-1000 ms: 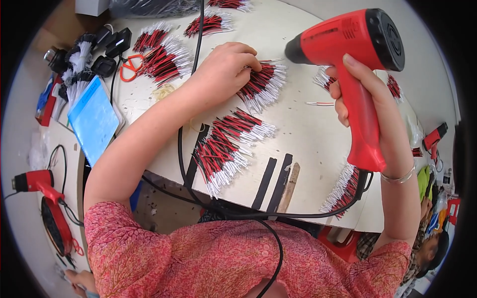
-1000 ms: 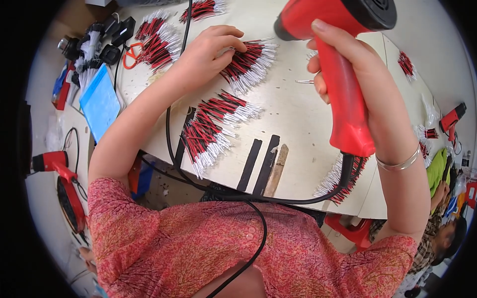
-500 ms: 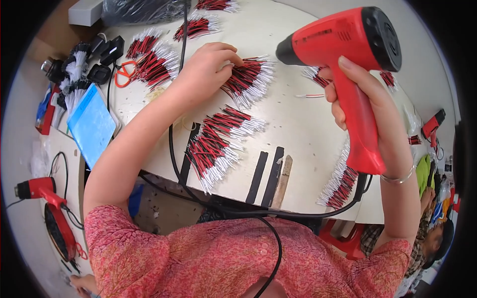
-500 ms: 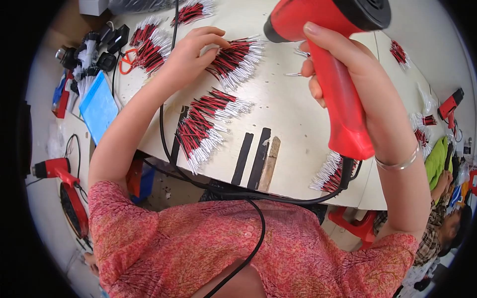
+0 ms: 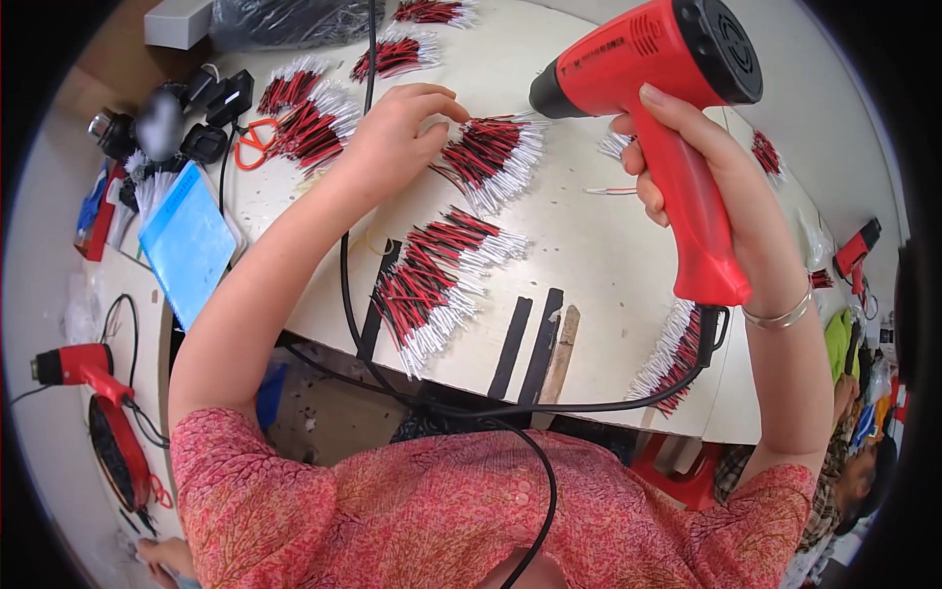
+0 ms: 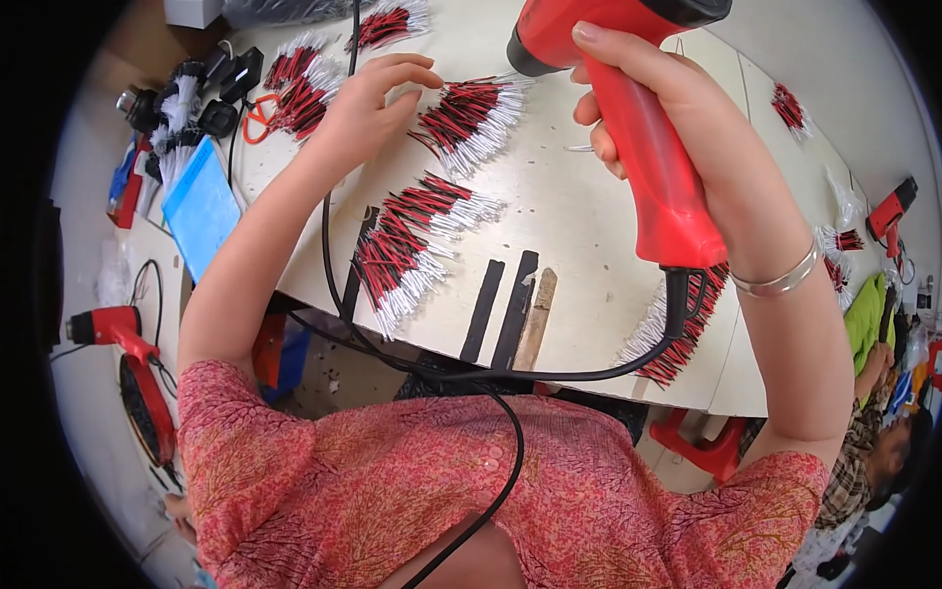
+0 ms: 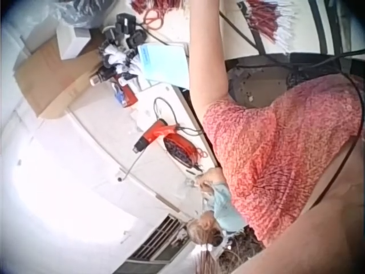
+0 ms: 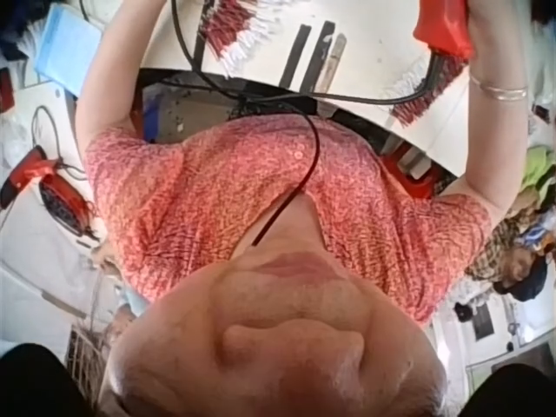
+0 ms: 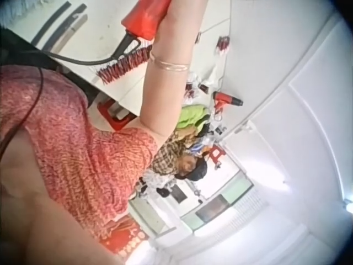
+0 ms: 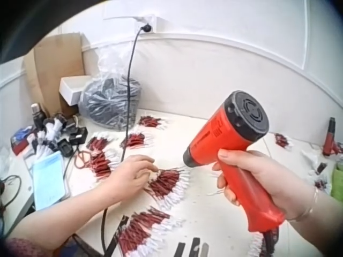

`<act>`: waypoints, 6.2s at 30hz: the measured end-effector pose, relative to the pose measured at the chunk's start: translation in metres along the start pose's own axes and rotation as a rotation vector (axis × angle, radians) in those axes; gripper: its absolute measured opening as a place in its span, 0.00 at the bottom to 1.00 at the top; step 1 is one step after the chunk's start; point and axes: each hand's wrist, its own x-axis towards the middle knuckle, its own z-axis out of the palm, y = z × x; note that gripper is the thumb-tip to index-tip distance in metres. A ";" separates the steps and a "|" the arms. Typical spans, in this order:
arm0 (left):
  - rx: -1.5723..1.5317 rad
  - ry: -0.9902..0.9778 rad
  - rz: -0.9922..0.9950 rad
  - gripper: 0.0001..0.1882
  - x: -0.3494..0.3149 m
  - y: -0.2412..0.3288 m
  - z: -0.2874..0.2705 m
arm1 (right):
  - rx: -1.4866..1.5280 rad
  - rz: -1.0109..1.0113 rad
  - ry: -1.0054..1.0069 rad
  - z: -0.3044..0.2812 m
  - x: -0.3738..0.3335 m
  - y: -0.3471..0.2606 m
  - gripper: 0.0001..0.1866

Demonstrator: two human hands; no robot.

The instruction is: The person applies heat to bundles of insulated wires arranged on a workbench using a heat gun.

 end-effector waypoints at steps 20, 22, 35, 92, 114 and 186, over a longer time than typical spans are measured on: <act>0.013 0.008 -0.009 0.14 -0.012 -0.008 -0.007 | -0.055 0.101 0.009 0.020 -0.083 -0.002 0.27; 0.017 0.008 -0.025 0.14 -0.014 -0.006 -0.008 | -0.041 0.112 -0.001 0.026 -0.090 -0.003 0.27; -0.057 0.041 -0.020 0.14 -0.021 0.009 -0.012 | 0.071 0.075 -0.085 0.033 -0.107 0.010 0.25; 0.642 0.000 0.792 0.18 0.301 0.095 0.207 | 0.631 -0.598 0.455 -0.092 -0.169 0.165 0.46; 0.509 -0.645 0.185 0.56 0.231 0.133 0.132 | 0.614 -0.621 0.501 -0.097 -0.162 0.173 0.44; -0.065 -0.256 -0.179 0.37 0.160 -0.014 0.058 | 0.136 -0.103 0.174 -0.030 -0.059 0.028 0.25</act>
